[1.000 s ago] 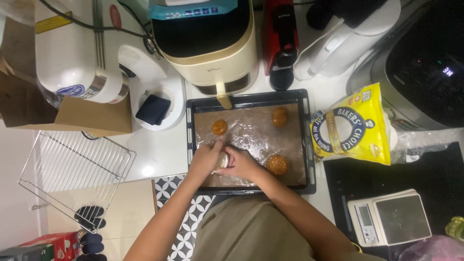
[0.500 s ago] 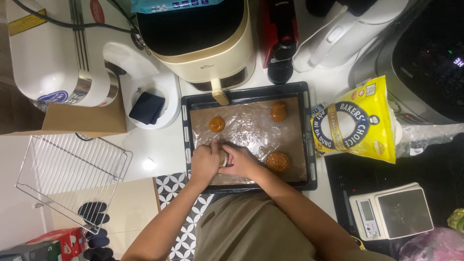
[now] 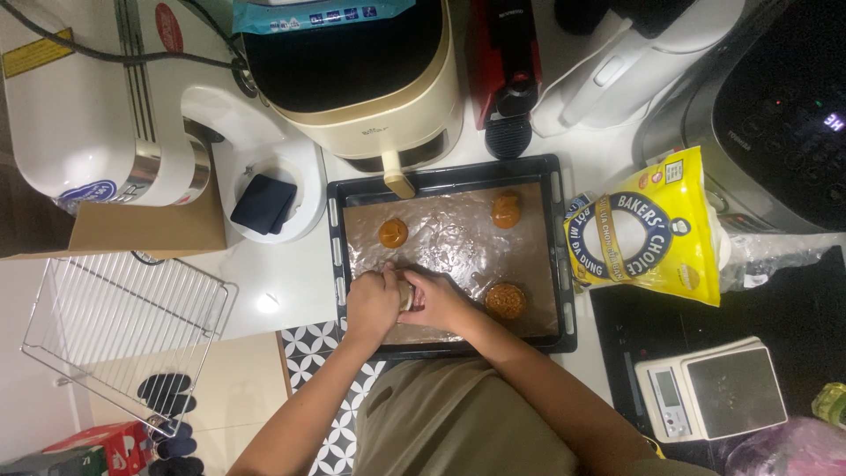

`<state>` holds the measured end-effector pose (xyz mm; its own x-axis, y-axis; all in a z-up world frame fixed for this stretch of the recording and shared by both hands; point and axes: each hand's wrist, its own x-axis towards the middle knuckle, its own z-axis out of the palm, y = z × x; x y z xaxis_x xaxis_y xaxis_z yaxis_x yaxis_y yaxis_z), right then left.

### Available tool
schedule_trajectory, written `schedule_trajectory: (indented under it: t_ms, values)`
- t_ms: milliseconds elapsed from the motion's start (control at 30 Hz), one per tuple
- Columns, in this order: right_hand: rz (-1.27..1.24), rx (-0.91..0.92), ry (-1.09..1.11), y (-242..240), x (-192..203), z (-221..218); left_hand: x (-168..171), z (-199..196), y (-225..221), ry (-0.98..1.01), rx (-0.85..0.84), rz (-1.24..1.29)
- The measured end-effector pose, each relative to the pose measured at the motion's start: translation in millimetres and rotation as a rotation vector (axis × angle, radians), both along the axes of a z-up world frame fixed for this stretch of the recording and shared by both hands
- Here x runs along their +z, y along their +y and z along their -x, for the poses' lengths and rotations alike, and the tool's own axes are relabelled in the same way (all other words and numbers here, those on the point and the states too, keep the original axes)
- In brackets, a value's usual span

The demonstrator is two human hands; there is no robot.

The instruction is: Preparing and molding mooncake pastries using a mold on a baking tray.

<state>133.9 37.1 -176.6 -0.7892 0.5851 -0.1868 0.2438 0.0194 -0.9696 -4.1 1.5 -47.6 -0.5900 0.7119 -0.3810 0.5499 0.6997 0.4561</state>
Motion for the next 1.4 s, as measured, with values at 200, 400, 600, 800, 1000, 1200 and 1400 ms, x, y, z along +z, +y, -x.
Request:
schedule_trajectory:
  t_ms: [200,400,600,800,1000,1200,1400]
  values:
    - [-0.019,0.024,0.018,0.8,3.3,0.0,-0.2,-0.3,-0.9,0.000,-0.019,-0.012]
    - [-0.003,0.060,-0.044,7.5,29.4,-3.7,1.4,0.7,-1.2,-0.006,-0.018,0.029]
    - [0.234,0.057,0.042,10.6,61.6,-12.3,2.3,8.2,2.8,-0.048,-0.068,0.093]
    - [0.106,-0.053,0.163,3.0,17.2,-20.3,2.3,14.8,3.0,-0.115,-0.067,0.135]
    - [-0.080,-0.131,0.065,8.1,37.1,-20.3,-8.7,25.5,-6.4,-0.171,-0.087,0.085]
    - [-0.102,-0.106,0.016,9.0,32.5,-17.5,9.4,42.4,-19.9,-0.329,0.013,0.068]
    - [0.436,-0.245,0.047,7.5,-4.4,0.9,17.1,59.4,-39.2,-0.670,0.239,-0.189]
